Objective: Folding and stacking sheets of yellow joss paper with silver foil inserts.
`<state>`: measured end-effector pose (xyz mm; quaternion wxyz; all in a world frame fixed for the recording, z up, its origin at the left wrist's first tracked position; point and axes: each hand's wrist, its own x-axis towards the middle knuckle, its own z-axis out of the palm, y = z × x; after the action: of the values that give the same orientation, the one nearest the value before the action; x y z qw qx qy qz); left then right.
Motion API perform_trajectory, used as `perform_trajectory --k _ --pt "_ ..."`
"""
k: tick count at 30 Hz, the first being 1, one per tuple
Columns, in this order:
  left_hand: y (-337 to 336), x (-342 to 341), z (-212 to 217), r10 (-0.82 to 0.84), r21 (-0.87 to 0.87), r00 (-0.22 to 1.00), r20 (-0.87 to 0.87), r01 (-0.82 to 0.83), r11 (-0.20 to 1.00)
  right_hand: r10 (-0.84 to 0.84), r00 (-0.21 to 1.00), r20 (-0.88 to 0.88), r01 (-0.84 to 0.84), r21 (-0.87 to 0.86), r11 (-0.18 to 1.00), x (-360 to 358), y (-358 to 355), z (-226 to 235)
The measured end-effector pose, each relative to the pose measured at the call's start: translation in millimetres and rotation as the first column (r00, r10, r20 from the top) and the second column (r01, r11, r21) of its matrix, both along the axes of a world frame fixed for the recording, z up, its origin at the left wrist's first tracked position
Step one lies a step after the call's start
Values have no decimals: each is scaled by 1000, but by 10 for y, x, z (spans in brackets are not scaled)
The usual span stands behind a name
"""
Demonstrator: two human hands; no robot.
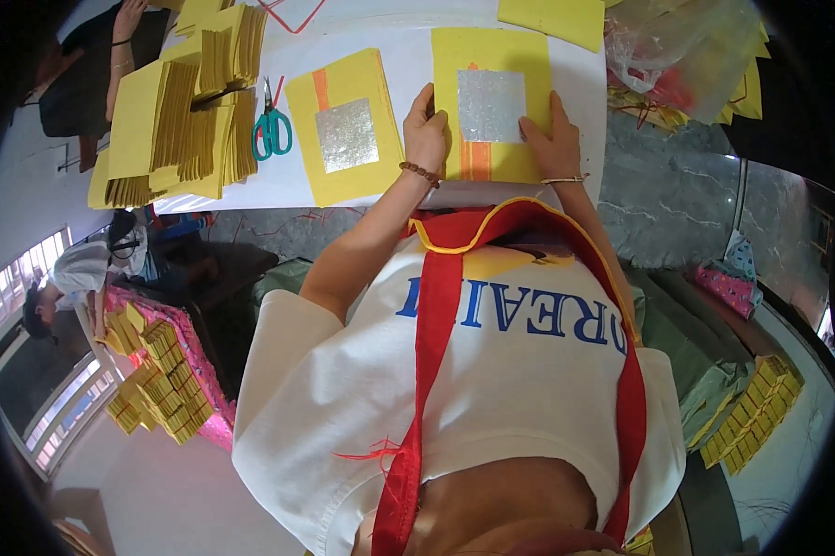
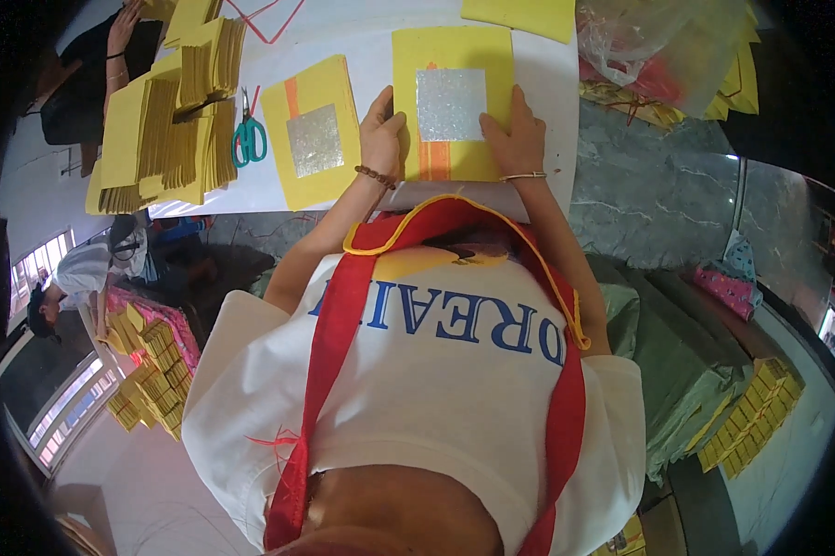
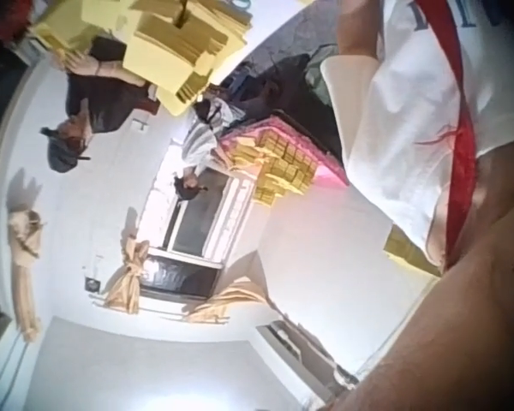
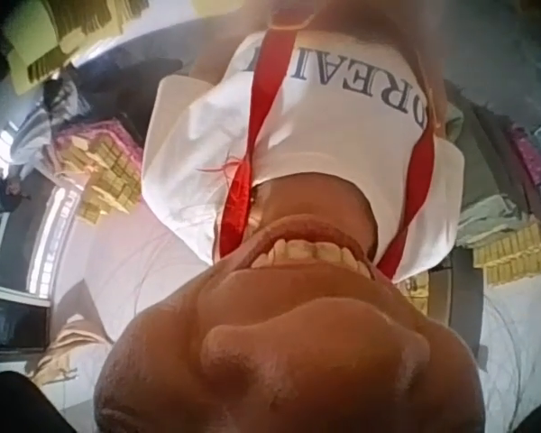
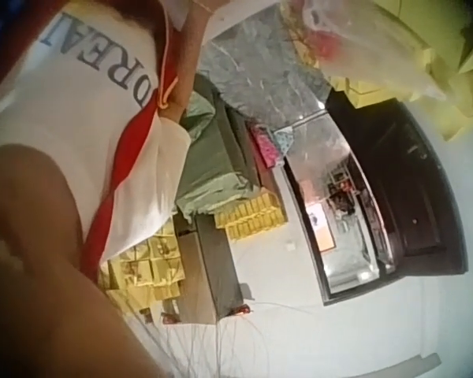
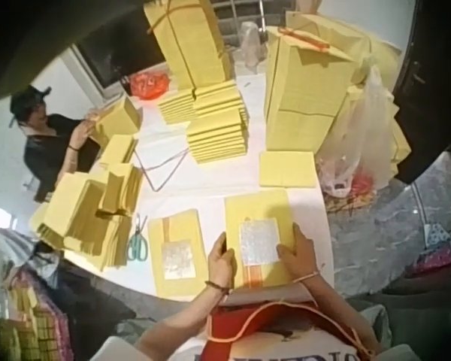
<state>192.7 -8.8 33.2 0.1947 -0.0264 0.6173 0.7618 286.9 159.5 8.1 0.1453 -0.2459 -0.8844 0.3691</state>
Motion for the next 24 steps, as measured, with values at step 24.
perform_trajectory --k 24 --pt "-432 57 242 -687 -676 347 -638 175 716 319 947 -25 -299 289 910 385 63 89"
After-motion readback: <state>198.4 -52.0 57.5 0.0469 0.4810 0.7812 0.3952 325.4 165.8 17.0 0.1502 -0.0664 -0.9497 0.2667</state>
